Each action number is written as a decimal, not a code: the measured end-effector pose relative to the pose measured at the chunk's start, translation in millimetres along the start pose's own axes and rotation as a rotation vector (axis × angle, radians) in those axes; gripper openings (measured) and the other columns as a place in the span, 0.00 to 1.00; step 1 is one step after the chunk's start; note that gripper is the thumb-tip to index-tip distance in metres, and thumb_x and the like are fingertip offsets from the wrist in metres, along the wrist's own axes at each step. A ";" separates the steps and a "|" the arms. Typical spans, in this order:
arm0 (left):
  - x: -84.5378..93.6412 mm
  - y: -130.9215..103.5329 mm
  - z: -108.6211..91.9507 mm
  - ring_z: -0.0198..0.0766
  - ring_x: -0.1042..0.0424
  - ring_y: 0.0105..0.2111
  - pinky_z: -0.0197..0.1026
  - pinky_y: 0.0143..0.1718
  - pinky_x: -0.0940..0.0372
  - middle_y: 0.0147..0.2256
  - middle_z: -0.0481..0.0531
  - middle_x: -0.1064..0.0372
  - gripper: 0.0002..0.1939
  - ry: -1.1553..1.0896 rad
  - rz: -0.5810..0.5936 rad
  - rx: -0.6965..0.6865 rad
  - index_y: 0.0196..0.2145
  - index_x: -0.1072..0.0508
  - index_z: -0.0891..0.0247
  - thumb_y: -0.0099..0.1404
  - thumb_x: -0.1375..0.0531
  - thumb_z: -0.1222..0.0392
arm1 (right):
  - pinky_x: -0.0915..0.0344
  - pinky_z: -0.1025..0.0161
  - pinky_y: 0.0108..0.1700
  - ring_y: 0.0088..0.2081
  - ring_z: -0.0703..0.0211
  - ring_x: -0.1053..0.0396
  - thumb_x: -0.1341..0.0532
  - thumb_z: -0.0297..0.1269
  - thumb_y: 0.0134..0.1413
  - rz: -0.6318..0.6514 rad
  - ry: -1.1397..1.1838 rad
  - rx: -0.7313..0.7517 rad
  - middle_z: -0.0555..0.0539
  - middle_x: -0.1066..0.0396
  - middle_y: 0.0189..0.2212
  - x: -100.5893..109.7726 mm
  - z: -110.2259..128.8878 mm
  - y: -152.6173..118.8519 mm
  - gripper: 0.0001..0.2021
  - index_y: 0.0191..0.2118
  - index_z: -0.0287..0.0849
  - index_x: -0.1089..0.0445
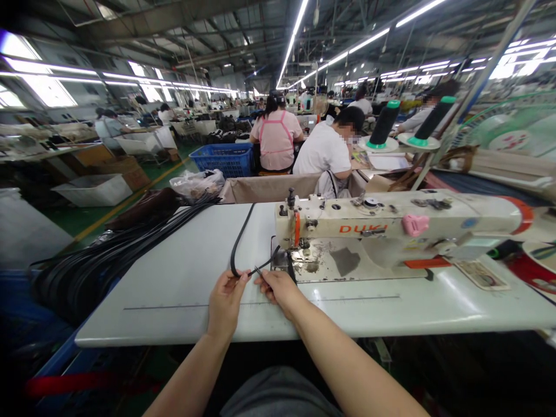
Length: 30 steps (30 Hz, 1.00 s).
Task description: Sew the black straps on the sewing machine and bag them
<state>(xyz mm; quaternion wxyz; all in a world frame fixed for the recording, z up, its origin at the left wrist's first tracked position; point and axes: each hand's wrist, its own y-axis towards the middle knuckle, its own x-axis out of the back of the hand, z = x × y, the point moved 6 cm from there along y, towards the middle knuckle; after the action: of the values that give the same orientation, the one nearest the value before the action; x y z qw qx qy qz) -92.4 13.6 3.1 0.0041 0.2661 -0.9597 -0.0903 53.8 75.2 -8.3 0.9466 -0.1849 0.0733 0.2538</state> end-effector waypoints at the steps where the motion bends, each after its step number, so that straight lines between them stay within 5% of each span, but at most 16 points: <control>1: 0.1 -0.4 2.0 0.44 0.20 0.46 0.45 0.52 0.29 0.43 0.56 0.20 0.15 -0.012 0.001 0.016 0.40 0.26 0.59 0.63 0.32 0.48 | 0.63 0.68 0.21 0.18 0.71 0.53 0.34 0.66 0.49 0.000 0.002 0.003 0.54 0.38 0.20 1.0 -0.3 1.7 0.29 0.34 0.38 0.25; 7: -2.6 -3.2 16.9 0.43 0.20 0.45 0.47 0.53 0.29 0.44 0.56 0.20 0.18 -0.175 -0.027 0.148 0.41 0.28 0.61 0.61 0.30 0.48 | 0.64 0.67 0.21 0.18 0.71 0.56 0.33 0.65 0.47 -0.017 -0.013 0.018 0.57 0.43 0.18 6.1 -4.2 6.9 0.27 0.31 0.40 0.28; 13: 1.2 -0.4 16.8 0.39 0.22 0.38 0.45 0.50 0.27 0.34 0.51 0.24 0.19 -0.343 -0.074 0.295 0.38 0.27 0.62 0.57 0.27 0.50 | 0.62 0.67 0.21 0.19 0.70 0.55 0.35 0.65 0.49 -0.046 -0.024 0.056 0.57 0.45 0.19 5.4 -1.0 -0.2 0.27 0.31 0.42 0.31; 17: 3.2 -4.3 13.2 0.34 0.25 0.33 0.37 0.37 0.28 0.32 0.55 0.25 0.15 -0.478 0.117 0.619 0.39 0.21 0.67 0.55 0.26 0.60 | 0.59 0.68 0.22 0.20 0.69 0.51 0.32 0.64 0.48 -0.057 -0.041 0.078 0.59 0.46 0.19 2.9 -1.9 -4.9 0.27 0.28 0.46 0.40; 20: 7.2 -12.0 3.2 0.30 0.29 0.29 0.33 0.32 0.31 0.33 0.54 0.26 0.15 -0.496 0.272 0.741 0.41 0.19 0.68 0.55 0.27 0.64 | 0.57 0.67 0.22 0.19 0.68 0.50 0.34 0.63 0.50 -0.072 -0.067 0.093 0.58 0.46 0.17 2.9 -2.9 -6.3 0.27 0.26 0.47 0.43; 26: 10.9 -26.6 -6.3 0.33 0.26 0.31 0.35 0.34 0.33 0.35 0.55 0.23 0.21 -0.319 0.426 0.671 0.44 0.18 0.64 0.54 0.25 0.55 | 0.38 0.64 0.34 0.29 0.61 0.34 0.30 0.57 0.48 -0.063 -0.112 0.164 0.52 0.30 0.25 -4.5 6.7 -13.1 0.20 0.30 0.42 0.27; 30: 10.1 -37.5 -1.6 0.37 0.25 0.33 0.37 0.36 0.34 0.36 0.57 0.21 0.22 -0.176 0.539 0.630 0.42 0.17 0.64 0.52 0.24 0.50 | 0.34 0.61 0.42 0.34 0.57 0.29 0.25 0.54 0.42 0.073 -0.079 0.150 0.51 0.25 0.29 -23.9 7.0 -18.6 0.21 0.35 0.42 0.24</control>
<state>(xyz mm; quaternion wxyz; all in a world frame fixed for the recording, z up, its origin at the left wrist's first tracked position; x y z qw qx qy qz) -81.8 -23.4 -2.4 -0.1357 -0.0151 -0.9724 0.1894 43.0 52.2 9.5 0.9500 -0.1007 0.0613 0.2892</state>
